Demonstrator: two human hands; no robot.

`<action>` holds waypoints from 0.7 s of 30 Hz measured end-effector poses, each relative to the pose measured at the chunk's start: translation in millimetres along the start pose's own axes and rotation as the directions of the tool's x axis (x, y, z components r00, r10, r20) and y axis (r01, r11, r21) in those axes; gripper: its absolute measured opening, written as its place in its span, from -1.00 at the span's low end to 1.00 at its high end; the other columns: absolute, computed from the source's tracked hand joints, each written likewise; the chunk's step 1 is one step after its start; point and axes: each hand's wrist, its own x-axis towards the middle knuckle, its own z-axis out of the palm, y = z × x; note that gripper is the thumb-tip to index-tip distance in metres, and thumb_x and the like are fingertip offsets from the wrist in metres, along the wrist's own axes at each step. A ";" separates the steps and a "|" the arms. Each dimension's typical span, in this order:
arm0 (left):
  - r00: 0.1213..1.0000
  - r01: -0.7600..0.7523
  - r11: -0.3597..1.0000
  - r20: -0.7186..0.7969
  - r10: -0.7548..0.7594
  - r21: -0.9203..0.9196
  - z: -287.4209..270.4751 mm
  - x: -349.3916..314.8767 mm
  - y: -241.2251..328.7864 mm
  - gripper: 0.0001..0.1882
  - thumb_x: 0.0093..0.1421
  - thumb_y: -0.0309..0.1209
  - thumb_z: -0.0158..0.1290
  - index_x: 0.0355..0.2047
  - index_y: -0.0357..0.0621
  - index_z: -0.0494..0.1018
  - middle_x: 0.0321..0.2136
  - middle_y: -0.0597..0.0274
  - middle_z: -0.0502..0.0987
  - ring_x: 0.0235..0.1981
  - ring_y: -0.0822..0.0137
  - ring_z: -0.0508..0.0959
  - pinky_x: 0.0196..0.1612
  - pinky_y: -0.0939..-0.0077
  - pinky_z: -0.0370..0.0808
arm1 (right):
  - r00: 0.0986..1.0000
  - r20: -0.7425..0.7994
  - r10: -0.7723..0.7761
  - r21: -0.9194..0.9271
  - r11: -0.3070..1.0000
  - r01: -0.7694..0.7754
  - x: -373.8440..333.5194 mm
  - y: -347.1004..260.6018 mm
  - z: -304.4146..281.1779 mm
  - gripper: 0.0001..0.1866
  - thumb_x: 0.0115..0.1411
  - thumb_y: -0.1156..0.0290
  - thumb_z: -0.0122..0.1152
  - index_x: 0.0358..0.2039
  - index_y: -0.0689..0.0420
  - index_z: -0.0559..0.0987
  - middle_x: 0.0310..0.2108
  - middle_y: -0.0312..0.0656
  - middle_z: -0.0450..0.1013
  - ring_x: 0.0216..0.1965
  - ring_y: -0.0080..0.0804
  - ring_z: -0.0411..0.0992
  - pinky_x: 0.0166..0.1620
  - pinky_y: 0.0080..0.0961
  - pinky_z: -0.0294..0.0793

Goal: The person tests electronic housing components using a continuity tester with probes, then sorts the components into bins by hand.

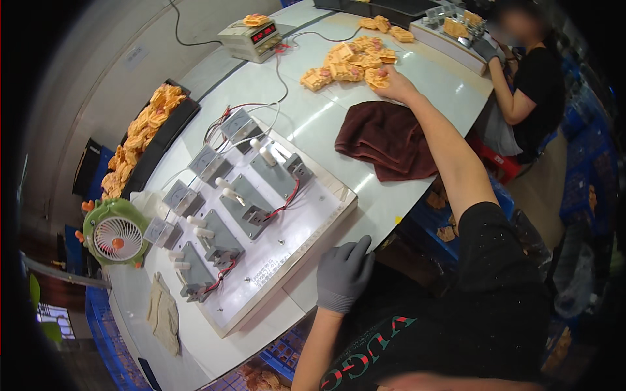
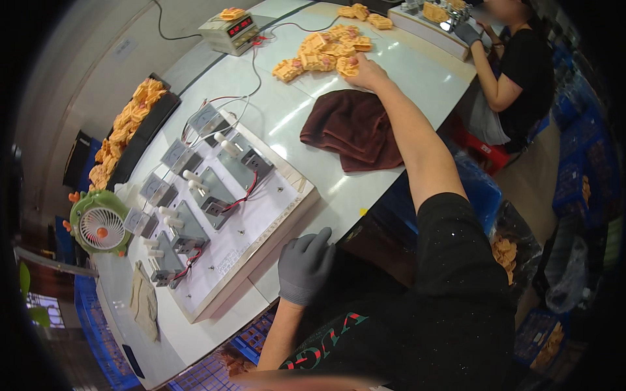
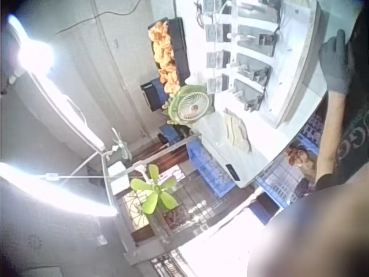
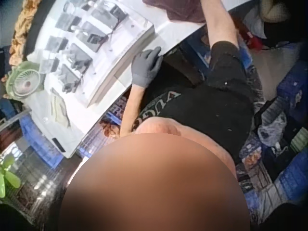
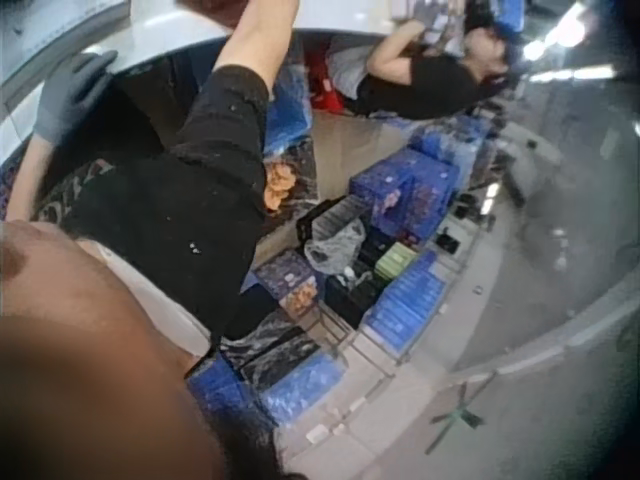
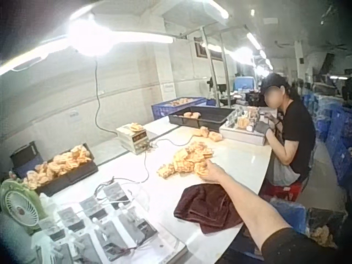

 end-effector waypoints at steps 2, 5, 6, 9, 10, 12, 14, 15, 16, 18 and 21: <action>1.000 0.005 1.000 -0.008 -0.005 -0.017 0.7 -1.8 -1.1 -0.68 0.18 -0.33 0.25 -0.04 -0.05 0.58 -0.34 0.19 0.60 -0.39 0.11 0.57 -0.25 0.23 0.48 | 0.999 -0.006 -0.039 0.074 0.996 0.039 -2.3 7.1 0.0 -0.31 0.00 -0.01 0.49 0.05 0.05 0.44 -0.07 -0.11 0.55 0.03 -0.05 0.51 0.08 -0.27 0.47; 0.999 0.026 0.999 0.020 -0.026 -0.038 1.0 -3.8 -2.1 -0.66 0.16 -0.36 0.26 -0.04 -0.05 0.59 -0.34 0.18 0.60 -0.36 0.09 0.57 -0.22 0.22 0.50 | 0.997 -0.003 0.076 0.394 0.916 -0.069 -23.5 5.4 -24.3 -0.29 -0.01 -0.06 0.47 0.05 0.06 0.45 -0.12 -0.12 0.56 -0.09 -0.23 0.53 -0.02 -0.38 0.51; 0.999 0.038 0.998 0.036 -0.037 -0.044 0.6 -3.9 -1.8 -0.65 0.15 -0.38 0.27 -0.03 -0.05 0.60 -0.35 0.18 0.61 -0.34 0.08 0.57 -0.20 0.22 0.50 | 0.989 0.132 0.062 0.549 0.826 -0.125 -37.4 3.1 -41.8 -0.39 0.09 -0.03 0.44 0.00 0.08 0.47 -0.14 -0.22 0.52 -0.13 -0.49 0.45 -0.07 -0.53 0.46; 1.000 0.021 0.992 0.001 -0.021 -0.128 -4.6 -2.7 1.8 -0.67 0.16 -0.39 0.27 -0.04 -0.07 0.61 -0.35 0.14 0.62 -0.32 0.04 0.58 -0.17 0.20 0.51 | 0.993 0.098 -0.071 0.768 0.640 -0.030 -92.4 -28.6 -84.9 -0.52 0.20 0.07 0.39 -0.02 0.08 0.47 -0.12 -0.26 0.48 -0.11 -0.60 0.42 -0.08 -0.65 0.41; 0.996 0.056 0.978 0.073 -0.042 -0.202 -10.6 -0.9 0.4 -0.54 0.21 -0.41 0.20 0.15 -0.06 0.51 -0.20 0.09 0.62 -0.27 0.10 0.60 -0.14 0.29 0.54 | 0.976 0.135 -0.170 0.722 0.692 0.020 -112.7 -42.2 -101.6 -0.60 0.25 0.17 0.32 -0.01 0.07 0.45 -0.06 -0.27 0.44 -0.05 -0.58 0.40 -0.01 -0.57 0.41; 0.932 0.353 0.669 0.182 -0.314 -0.655 -20.5 -0.2 7.9 -0.42 0.25 -0.42 0.13 0.30 -0.09 0.36 -0.05 0.05 0.57 -0.20 0.19 0.61 -0.14 0.37 0.55 | 0.901 0.210 -0.380 0.725 0.679 0.118 -158.6 -72.3 -125.9 -0.64 0.24 0.30 0.31 -0.02 0.06 0.42 0.02 -0.25 0.41 0.06 -0.53 0.37 0.11 -0.48 0.40; 0.854 0.443 0.237 0.325 -0.407 -0.865 -38.4 -3.5 16.0 -0.31 0.26 -0.42 0.09 0.40 -0.13 0.21 0.08 0.03 0.50 -0.13 0.27 0.59 -0.13 0.45 0.56 | 0.771 0.234 -0.592 0.828 0.537 0.162 -211.5 -104.1 -130.5 -0.55 0.07 0.38 0.41 -0.05 0.07 0.41 0.05 -0.21 0.40 0.14 -0.43 0.36 0.19 -0.43 0.37; 0.854 0.408 0.080 0.349 -0.385 -0.910 -50.2 -5.7 18.7 -0.26 0.26 -0.41 0.07 0.44 -0.16 0.14 0.13 0.02 0.45 -0.09 0.30 0.58 -0.13 0.48 0.56 | 0.679 0.213 -0.703 0.883 0.436 0.175 -233.0 -121.2 -128.3 -0.49 -0.02 0.42 0.46 -0.07 0.07 0.41 0.07 -0.19 0.40 0.18 -0.37 0.36 0.23 -0.41 0.35; 0.885 0.320 -0.073 0.325 -0.333 -0.945 -63.7 -9.3 21.0 -0.22 0.26 -0.40 0.06 0.47 -0.18 0.07 0.19 0.02 0.40 -0.06 0.33 0.56 -0.13 0.51 0.55 | 0.562 0.218 -0.798 0.844 0.443 0.303 -247.8 -138.1 -126.2 -0.46 -0.09 0.43 0.49 -0.09 0.07 0.43 0.08 -0.15 0.41 0.20 -0.30 0.37 0.24 -0.38 0.34; 0.819 0.445 0.028 0.394 -0.418 -0.895 -92.8 -20.4 22.5 -0.15 0.23 -0.28 0.11 0.47 -0.20 0.04 0.13 0.03 0.43 -0.14 0.38 0.56 -0.16 0.51 0.54 | 0.378 0.208 -0.902 0.811 0.375 0.449 -275.0 -167.5 -120.0 -0.44 -0.17 0.47 0.53 -0.12 0.07 0.46 0.10 -0.08 0.43 0.20 -0.21 0.39 0.26 -0.33 0.34; 0.782 0.396 0.006 0.333 -0.527 -0.918 -126.8 -46.1 27.1 -0.06 0.10 -0.26 0.20 0.44 -0.27 0.06 0.15 0.02 0.43 -0.06 0.30 0.58 -0.05 0.45 0.57 | 0.261 0.136 -0.956 0.841 0.250 0.480 -296.2 -208.3 -105.8 -0.43 -0.15 0.46 0.58 -0.09 0.07 0.51 0.14 -0.04 0.45 0.18 -0.16 0.43 0.24 -0.29 0.37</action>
